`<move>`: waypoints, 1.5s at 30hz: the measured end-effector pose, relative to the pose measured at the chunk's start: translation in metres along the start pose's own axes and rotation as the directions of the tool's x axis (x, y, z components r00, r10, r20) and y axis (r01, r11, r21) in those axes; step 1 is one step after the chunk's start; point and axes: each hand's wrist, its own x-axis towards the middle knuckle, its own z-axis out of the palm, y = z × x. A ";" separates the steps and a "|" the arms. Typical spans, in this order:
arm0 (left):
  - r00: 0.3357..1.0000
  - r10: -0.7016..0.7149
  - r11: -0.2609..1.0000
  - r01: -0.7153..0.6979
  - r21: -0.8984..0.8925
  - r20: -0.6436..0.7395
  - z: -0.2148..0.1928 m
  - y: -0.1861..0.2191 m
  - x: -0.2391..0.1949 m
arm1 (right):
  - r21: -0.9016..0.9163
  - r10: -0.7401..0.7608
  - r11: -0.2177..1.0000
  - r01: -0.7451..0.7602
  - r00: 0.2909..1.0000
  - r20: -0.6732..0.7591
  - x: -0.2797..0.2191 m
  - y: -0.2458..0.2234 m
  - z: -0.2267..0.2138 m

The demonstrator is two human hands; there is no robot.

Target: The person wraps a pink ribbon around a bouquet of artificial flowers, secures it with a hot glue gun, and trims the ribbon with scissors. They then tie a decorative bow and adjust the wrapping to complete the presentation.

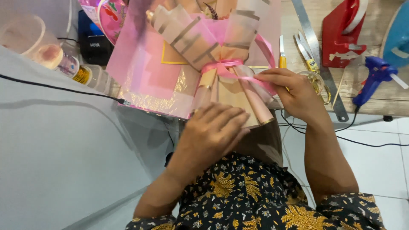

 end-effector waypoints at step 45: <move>0.802 -0.596 0.794 0.594 -0.127 0.021 0.026 -0.098 0.008 | -0.669 0.666 0.293 -0.683 0.648 -0.369 -0.072 0.068 -0.011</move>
